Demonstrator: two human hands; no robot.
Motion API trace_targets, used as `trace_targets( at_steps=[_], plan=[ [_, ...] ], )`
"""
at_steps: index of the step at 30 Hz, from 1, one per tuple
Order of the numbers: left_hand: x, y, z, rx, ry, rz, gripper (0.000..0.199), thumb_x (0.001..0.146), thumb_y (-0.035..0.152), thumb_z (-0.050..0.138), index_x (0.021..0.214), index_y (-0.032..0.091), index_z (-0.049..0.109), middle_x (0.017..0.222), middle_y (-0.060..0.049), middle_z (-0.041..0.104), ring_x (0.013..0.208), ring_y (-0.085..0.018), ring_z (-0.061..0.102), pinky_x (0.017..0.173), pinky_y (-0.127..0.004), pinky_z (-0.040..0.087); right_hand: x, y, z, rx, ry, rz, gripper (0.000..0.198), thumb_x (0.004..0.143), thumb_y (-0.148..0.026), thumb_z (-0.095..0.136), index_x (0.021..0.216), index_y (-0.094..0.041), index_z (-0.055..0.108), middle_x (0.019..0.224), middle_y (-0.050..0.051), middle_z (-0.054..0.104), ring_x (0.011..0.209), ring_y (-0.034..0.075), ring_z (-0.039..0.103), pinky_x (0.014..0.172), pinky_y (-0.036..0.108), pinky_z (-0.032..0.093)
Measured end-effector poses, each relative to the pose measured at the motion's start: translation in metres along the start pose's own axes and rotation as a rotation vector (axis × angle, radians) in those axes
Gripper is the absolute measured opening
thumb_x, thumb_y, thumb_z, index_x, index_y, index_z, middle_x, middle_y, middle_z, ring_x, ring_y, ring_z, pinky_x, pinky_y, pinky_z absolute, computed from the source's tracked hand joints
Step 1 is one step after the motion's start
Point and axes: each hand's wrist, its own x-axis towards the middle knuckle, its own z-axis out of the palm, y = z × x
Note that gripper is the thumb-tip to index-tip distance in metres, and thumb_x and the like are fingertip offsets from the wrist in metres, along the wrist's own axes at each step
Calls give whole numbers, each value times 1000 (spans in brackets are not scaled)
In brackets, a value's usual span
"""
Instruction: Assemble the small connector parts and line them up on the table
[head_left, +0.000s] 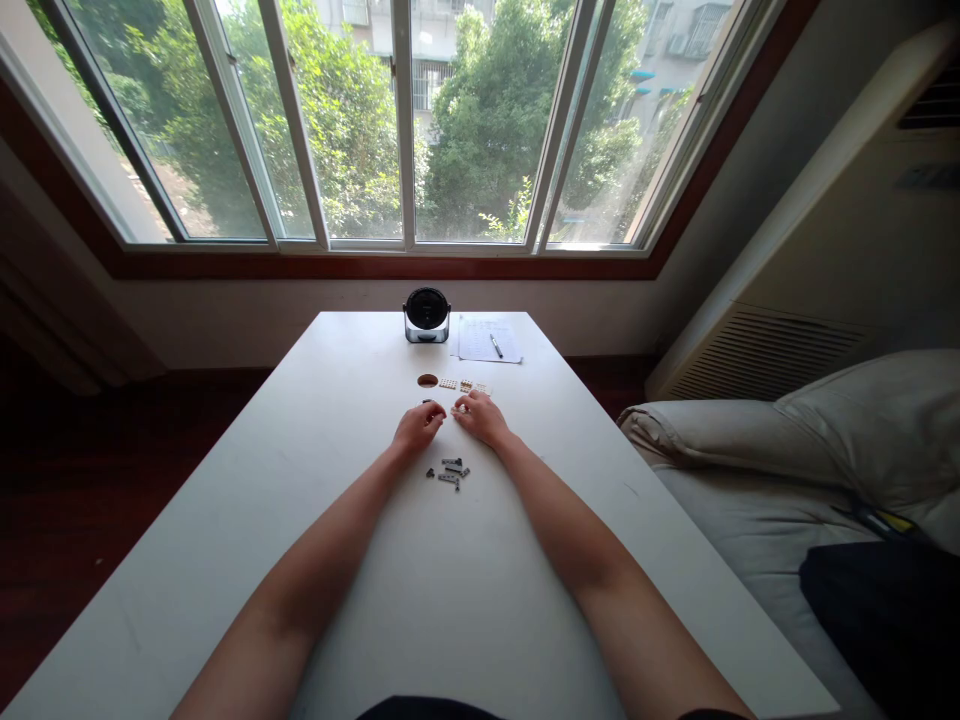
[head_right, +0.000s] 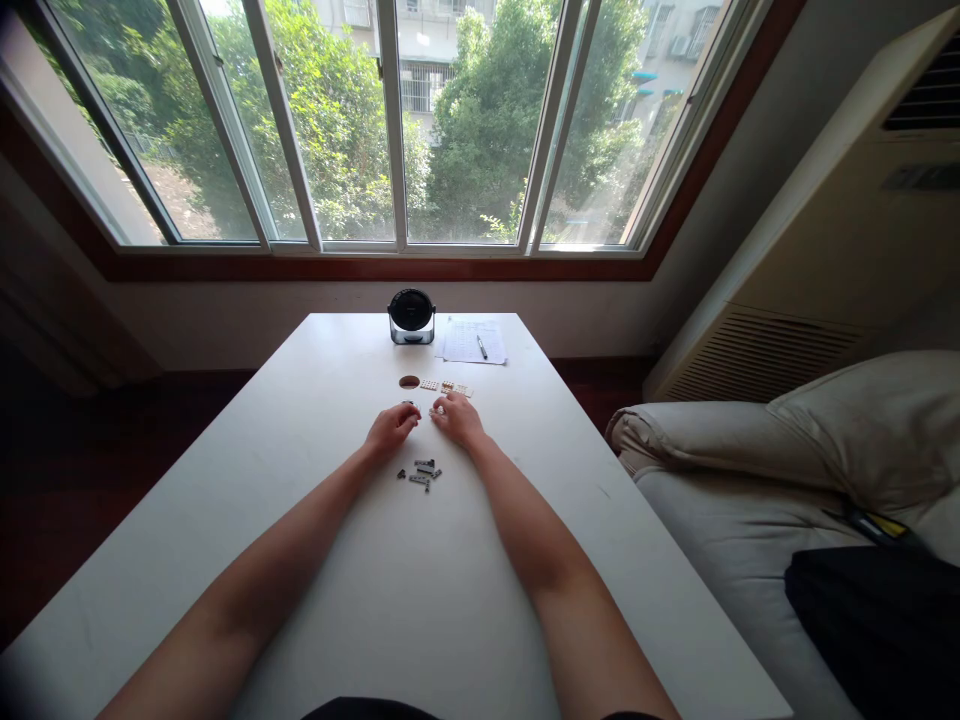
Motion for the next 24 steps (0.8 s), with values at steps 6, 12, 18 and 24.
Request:
trace_targets(
  at_steps=[6,12,18,24],
  plan=[
    [-9,41,13,39,-370,168,15,81,32,60,80,22,71,81,-5,68,78,-21,60,70,-30,46,0,1,-2,-2,19,58,16,91,-35,63,100,-23,69,98,7,58,100,21,52,88,32,43],
    [-34,60,23,233,-453,397,19,80,39,66,92,24,70,103,-7,65,97,-25,56,89,-38,43,0,1,1,14,31,75,15,91,-35,64,100,-24,69,99,7,58,101,21,52,89,32,43],
    [-61,56,21,365,-384,451,24,84,37,63,105,25,63,108,-8,61,100,-24,52,91,-39,41,-1,-1,4,21,46,44,16,91,-35,65,100,-23,69,100,7,58,102,21,52,90,32,42],
    [-45,35,12,373,-312,403,10,88,25,55,90,23,64,99,-8,61,93,-23,53,87,-38,42,-1,-3,3,21,50,40,15,90,-35,65,99,-23,69,99,6,58,102,21,52,91,32,42]
  ],
)
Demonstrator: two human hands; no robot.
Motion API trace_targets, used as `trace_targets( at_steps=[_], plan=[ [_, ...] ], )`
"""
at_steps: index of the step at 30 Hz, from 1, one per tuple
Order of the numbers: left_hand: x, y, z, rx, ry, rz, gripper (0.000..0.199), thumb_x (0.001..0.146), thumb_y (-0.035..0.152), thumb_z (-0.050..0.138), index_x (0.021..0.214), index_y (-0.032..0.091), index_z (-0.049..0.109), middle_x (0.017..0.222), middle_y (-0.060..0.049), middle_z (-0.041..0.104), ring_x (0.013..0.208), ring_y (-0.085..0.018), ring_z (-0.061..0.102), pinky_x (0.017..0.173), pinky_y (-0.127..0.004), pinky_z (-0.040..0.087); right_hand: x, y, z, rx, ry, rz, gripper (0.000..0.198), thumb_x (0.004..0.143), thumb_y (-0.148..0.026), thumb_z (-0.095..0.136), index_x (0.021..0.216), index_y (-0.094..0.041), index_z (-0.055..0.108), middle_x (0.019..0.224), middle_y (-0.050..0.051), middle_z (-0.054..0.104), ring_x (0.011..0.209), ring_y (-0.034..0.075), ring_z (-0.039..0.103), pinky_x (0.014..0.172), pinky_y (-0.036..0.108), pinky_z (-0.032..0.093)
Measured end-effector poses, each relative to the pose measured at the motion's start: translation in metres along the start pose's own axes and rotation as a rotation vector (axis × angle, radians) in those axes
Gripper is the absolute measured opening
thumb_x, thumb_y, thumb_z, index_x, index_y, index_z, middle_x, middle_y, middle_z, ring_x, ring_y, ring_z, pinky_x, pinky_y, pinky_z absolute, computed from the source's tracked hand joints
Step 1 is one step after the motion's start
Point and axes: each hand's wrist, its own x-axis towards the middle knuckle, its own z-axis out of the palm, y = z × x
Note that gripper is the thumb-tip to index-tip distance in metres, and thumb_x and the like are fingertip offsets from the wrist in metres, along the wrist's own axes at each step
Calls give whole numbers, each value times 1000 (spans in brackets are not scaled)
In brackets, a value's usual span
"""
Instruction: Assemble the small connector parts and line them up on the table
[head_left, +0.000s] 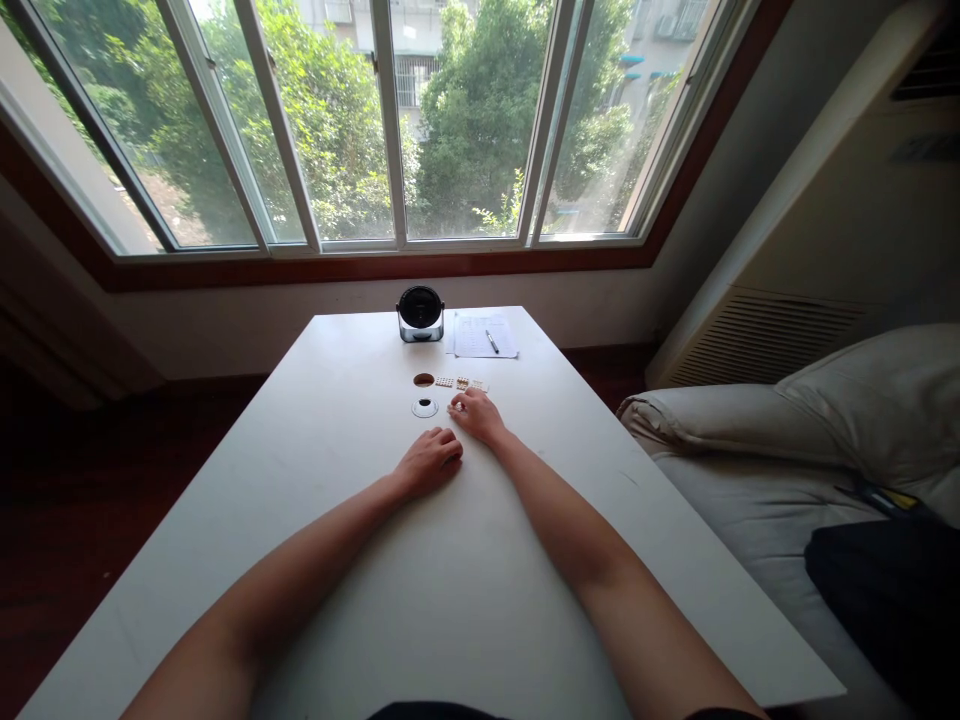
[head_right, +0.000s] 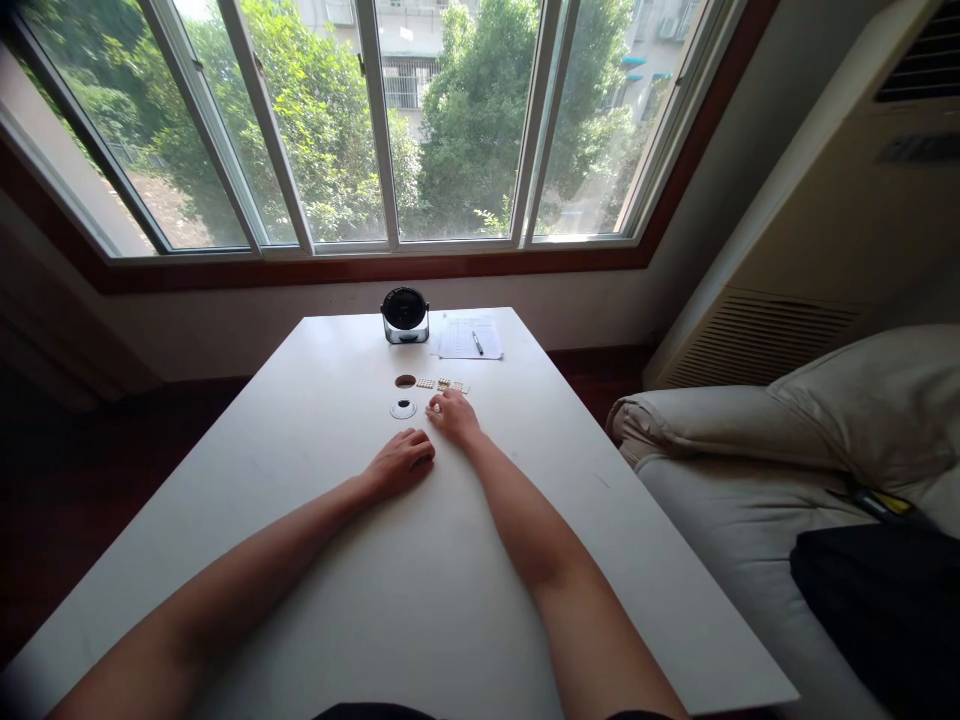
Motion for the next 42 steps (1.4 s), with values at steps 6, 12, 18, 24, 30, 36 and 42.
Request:
trace_targets(
  at_steps=[6,12,18,24,30,36,42],
  plan=[
    [6,-48,-9,1,142,-211,9,85,24,56,85,22,64,94,-9,61,89,-24,56,81,-37,44,0,-3,-2,1,-14,-4,16,91,-36,64,98,-23,69,97,7,59,102,21,52,90,32,42],
    [27,-63,0,-274,229,-384,10,82,29,60,78,22,66,83,-5,65,80,-21,59,74,-33,46,4,3,0,72,-3,38,14,94,-24,56,99,-23,68,96,5,64,99,19,55,88,30,43],
    [49,-67,14,-565,456,-537,18,80,38,60,77,22,65,75,-2,65,71,-18,59,69,-32,47,5,9,2,45,-6,71,19,89,-16,58,101,-23,71,97,6,64,101,20,55,90,31,43],
    [46,-69,14,-727,508,-565,22,82,39,56,83,18,64,77,-3,63,69,-15,59,64,-29,50,3,4,0,56,-31,26,15,91,-31,63,101,-24,71,91,5,61,98,20,54,88,31,42],
    [32,-58,9,-450,559,-506,15,88,31,54,88,21,66,88,-5,66,79,-18,61,77,-33,51,0,-3,0,48,-34,-28,17,89,-35,65,102,-24,69,91,4,59,95,20,52,85,30,42],
    [26,-55,7,-344,486,-466,11,86,22,56,91,22,66,95,-6,65,77,-18,61,77,-34,50,-3,-12,-3,7,-50,-39,12,88,-33,65,88,-22,65,89,3,58,89,19,51,79,28,40],
    [26,-51,6,-360,468,-429,14,88,20,54,93,22,66,98,-7,65,82,-18,62,76,-34,51,-4,-13,-5,-6,-75,-100,9,88,-31,66,90,-22,66,89,3,59,90,18,52,80,28,40]
  ],
)
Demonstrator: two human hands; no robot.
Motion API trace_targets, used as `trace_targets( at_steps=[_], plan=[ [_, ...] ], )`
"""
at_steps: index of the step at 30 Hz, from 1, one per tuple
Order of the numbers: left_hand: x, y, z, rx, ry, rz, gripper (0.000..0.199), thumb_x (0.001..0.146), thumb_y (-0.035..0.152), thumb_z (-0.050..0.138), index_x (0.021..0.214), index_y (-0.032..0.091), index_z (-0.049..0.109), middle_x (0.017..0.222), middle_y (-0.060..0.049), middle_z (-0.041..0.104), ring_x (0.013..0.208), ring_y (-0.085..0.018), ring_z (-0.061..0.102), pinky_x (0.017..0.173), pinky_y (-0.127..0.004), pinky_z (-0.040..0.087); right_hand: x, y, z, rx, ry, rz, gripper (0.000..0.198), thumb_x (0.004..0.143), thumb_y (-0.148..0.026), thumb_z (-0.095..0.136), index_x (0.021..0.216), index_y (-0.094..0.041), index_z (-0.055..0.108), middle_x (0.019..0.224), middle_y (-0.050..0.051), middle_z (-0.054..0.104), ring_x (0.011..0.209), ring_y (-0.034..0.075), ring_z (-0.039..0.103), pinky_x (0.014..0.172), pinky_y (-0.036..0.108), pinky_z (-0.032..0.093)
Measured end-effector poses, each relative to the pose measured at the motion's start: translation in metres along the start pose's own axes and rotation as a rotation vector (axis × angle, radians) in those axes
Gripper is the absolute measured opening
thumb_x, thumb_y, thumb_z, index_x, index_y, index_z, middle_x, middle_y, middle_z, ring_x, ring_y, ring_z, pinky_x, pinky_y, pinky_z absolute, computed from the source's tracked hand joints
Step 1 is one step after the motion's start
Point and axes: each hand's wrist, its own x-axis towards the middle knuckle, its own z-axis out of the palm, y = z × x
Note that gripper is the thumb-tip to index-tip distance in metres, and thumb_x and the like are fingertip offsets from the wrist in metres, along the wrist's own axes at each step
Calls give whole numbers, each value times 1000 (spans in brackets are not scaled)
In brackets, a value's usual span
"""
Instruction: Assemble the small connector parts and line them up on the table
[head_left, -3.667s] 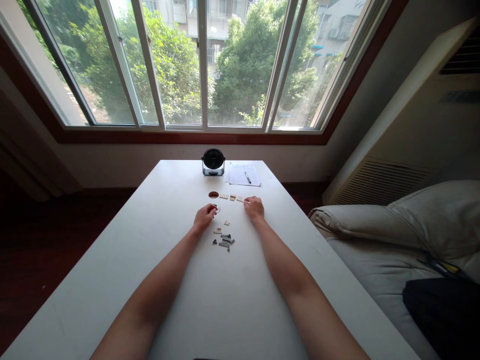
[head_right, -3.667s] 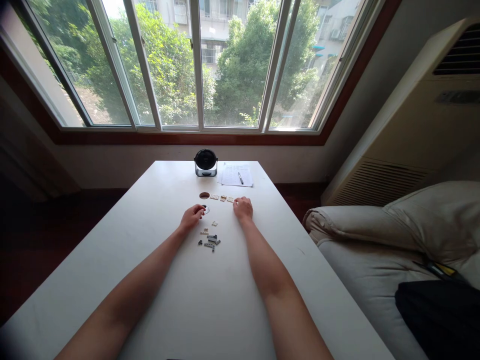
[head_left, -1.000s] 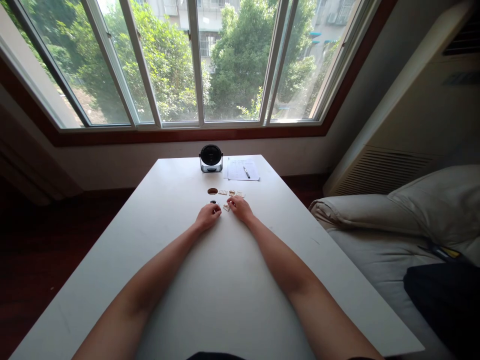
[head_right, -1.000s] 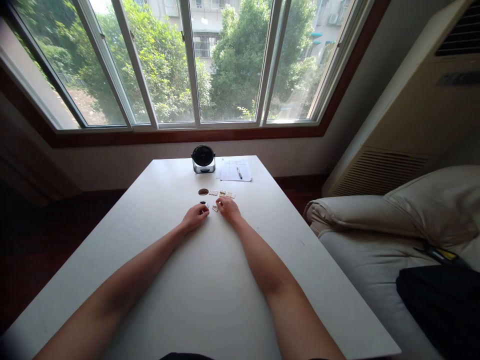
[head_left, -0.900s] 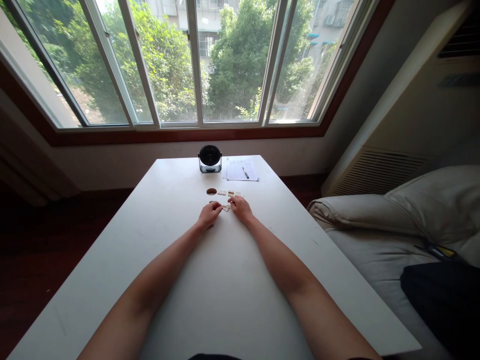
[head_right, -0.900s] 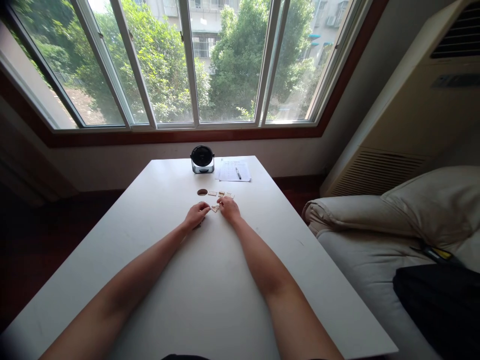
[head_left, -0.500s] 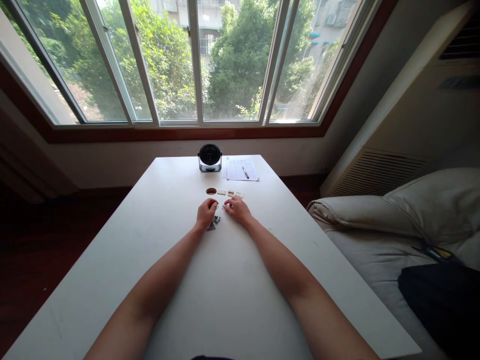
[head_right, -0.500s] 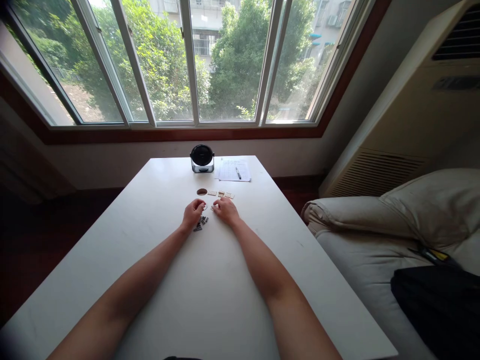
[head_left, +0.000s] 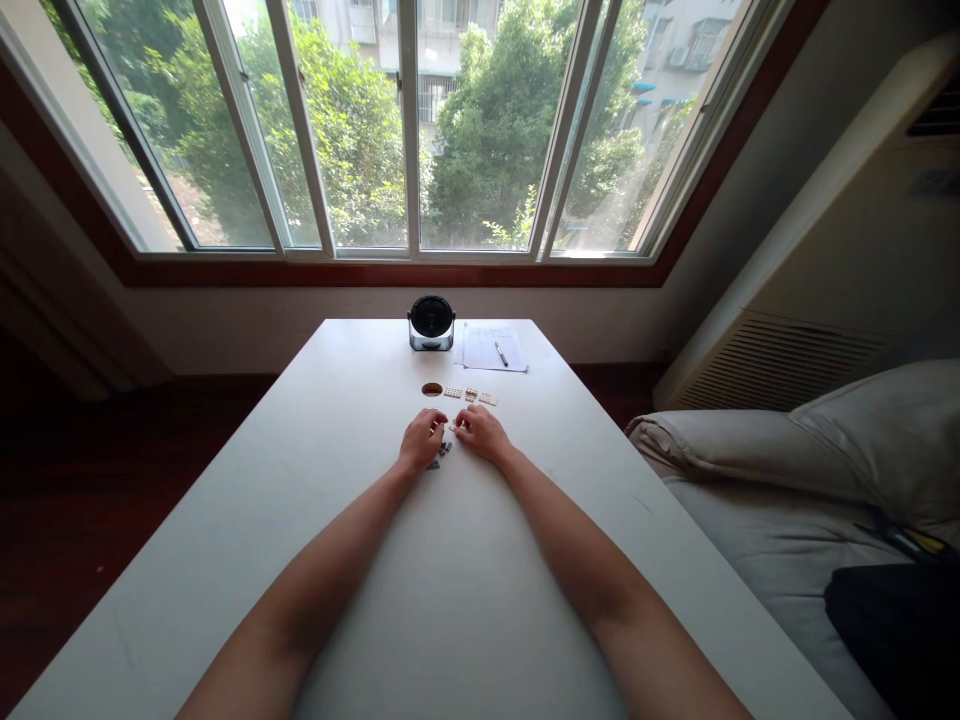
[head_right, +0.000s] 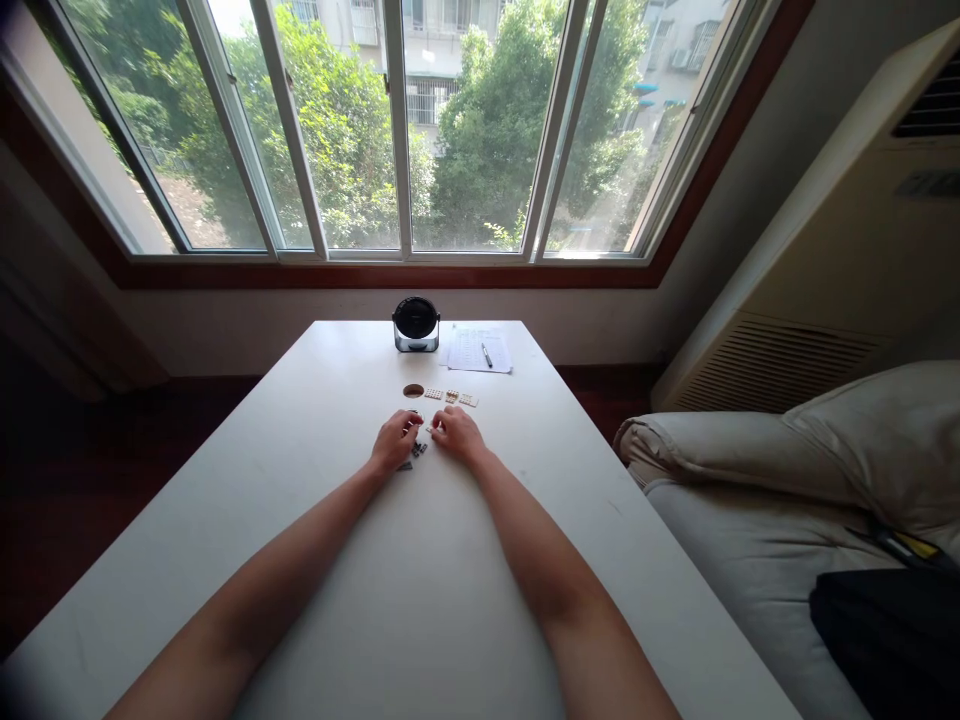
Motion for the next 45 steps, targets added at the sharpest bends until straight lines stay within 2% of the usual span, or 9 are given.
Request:
trace_targets(
  at_steps=[6,9,14,18,24,29,36,45],
  plan=[
    [1,-1,-2,86,20,-21,14,88,20,54,94,23,66,96,-4,65,83,-17,63,79,-33,51,1,-4,5,-57,15,-94,11,91,-33,66,90,-22,67,92,5,61,94,19,54,80,28,41],
    [1,-2,-3,143,16,-37,13,87,20,55,94,23,66,97,-4,65,83,-16,63,81,-33,51,2,-5,9,2,52,-90,9,90,-30,66,88,-21,67,88,4,63,88,18,55,77,27,42],
    [1,-2,-4,124,13,-21,7,87,22,58,91,23,64,95,-3,65,82,-16,65,76,-31,52,4,-6,14,243,147,-61,10,90,-30,62,90,-21,67,81,2,67,74,15,57,73,27,44],
    [1,-2,-4,92,15,-10,7,85,20,60,91,22,64,94,-3,64,83,-16,65,76,-31,52,5,-8,19,463,190,18,17,88,-36,61,94,-21,68,74,0,67,66,15,58,67,27,45],
    [1,-2,-5,77,47,-6,11,84,18,61,95,22,62,92,-2,64,82,-15,66,78,-33,53,9,-7,25,753,168,102,25,81,-43,68,91,-20,67,75,2,68,67,16,60,64,27,48],
    [2,0,-6,80,44,10,10,87,23,58,96,22,63,92,-3,65,82,-16,67,78,-33,53,11,-11,24,953,120,120,31,77,-48,70,89,-19,65,76,3,67,68,16,61,63,28,50],
    [2,3,-8,122,63,9,12,90,30,58,92,22,65,90,-4,67,80,-16,67,76,-33,53,12,-14,24,972,123,147,31,83,-50,64,83,-19,63,68,2,65,61,15,59,61,29,49],
    [3,1,-8,128,48,-4,20,94,34,51,93,22,67,91,-4,69,82,-17,66,76,-33,52,12,-11,26,874,205,145,28,79,-47,67,86,-20,64,77,3,67,73,18,62,68,30,50]
  ],
)
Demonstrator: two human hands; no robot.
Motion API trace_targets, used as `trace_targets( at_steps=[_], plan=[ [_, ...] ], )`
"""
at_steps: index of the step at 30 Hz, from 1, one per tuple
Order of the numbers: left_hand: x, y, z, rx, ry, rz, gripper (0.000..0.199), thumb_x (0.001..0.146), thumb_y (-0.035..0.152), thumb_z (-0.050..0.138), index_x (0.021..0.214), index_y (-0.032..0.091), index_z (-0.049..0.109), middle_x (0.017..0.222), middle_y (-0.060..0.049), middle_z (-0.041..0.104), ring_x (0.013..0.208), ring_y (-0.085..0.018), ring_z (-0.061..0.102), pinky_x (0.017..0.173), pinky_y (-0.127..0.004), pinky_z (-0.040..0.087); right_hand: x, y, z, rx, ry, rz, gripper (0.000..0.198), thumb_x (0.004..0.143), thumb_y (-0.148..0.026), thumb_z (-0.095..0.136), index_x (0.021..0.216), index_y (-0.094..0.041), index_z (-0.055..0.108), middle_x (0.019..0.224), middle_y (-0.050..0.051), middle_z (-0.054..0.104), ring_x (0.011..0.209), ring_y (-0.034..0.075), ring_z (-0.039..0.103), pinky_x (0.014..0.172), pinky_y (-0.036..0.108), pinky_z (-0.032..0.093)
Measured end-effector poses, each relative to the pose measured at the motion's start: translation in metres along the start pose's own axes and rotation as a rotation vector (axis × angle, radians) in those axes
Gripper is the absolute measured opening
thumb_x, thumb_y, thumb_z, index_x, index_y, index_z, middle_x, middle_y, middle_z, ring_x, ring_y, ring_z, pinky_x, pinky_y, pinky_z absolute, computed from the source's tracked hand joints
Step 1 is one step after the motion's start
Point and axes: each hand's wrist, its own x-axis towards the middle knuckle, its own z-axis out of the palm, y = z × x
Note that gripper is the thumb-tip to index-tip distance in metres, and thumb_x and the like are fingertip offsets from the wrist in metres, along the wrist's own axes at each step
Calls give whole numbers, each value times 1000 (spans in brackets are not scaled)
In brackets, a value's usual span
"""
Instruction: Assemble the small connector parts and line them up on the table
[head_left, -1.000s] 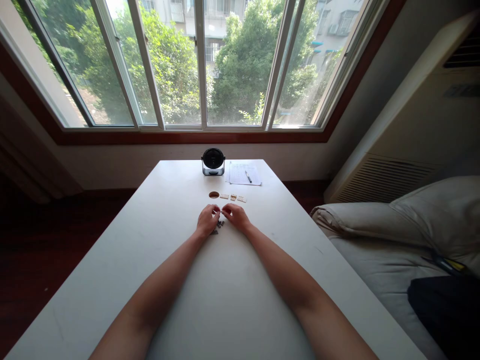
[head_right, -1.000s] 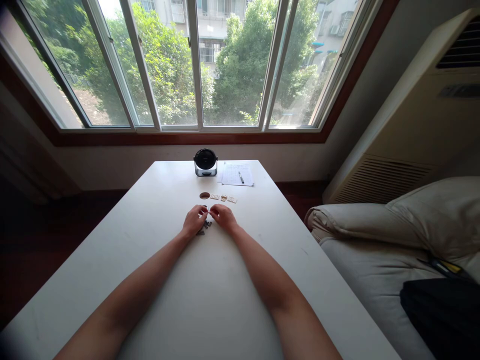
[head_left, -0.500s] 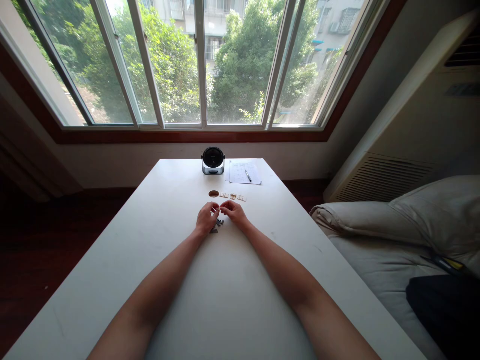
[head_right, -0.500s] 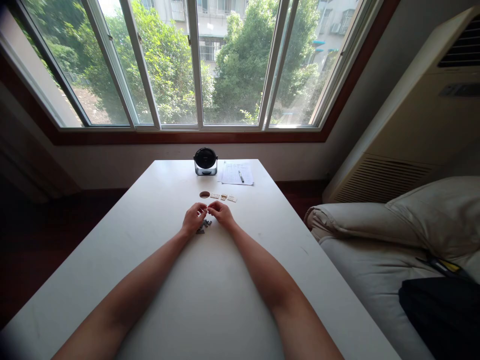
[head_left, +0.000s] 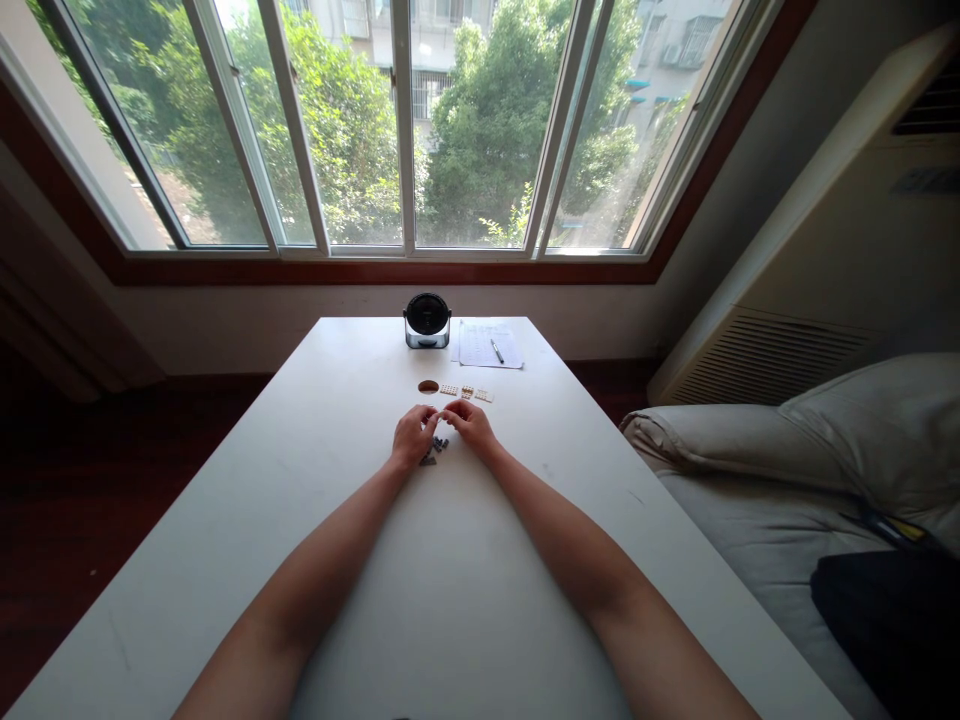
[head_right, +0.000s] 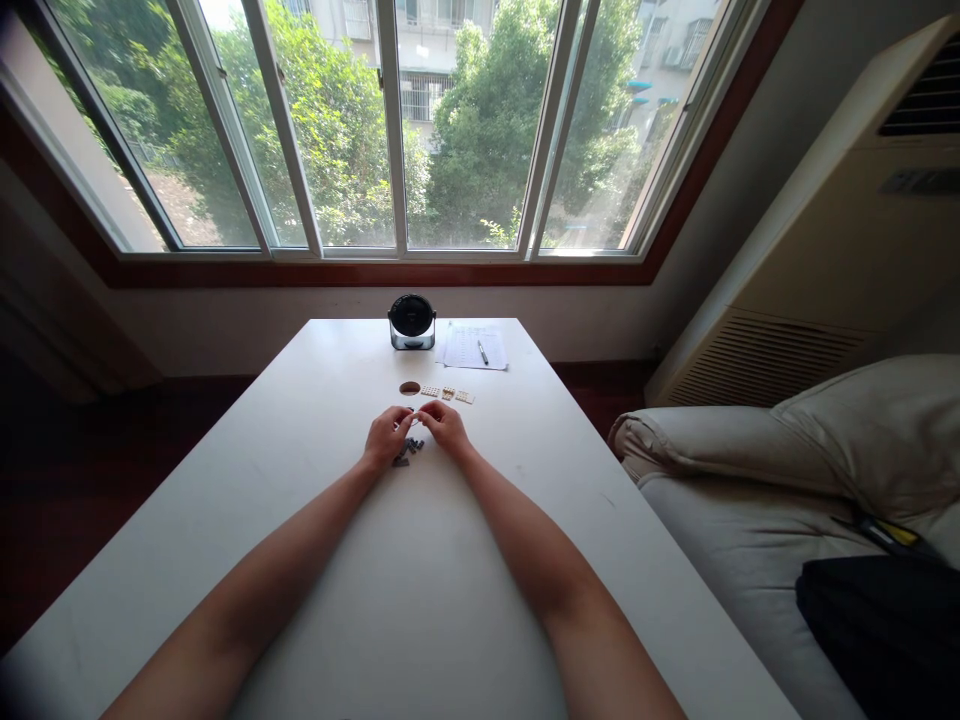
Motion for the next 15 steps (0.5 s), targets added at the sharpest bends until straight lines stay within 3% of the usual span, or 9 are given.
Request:
trace_targets(
  at_steps=[9,15],
  plan=[
    [2,-4,1,-61,-5,-68,21,92,37,52,89,21,67,87,-5,69,79,-19,66,75,-35,54,-3,-5,1,-10,-46,-39,29,79,-39,65,101,-21,64,85,3,65,80,18,62,69,28,50],
    [2,-5,0,-132,-13,-122,20,90,37,55,84,21,66,82,-6,69,77,-20,66,76,-38,54,-5,-12,2,-121,-38,-62,26,80,-38,63,101,-21,65,86,3,66,82,18,62,71,29,51]
  ],
)
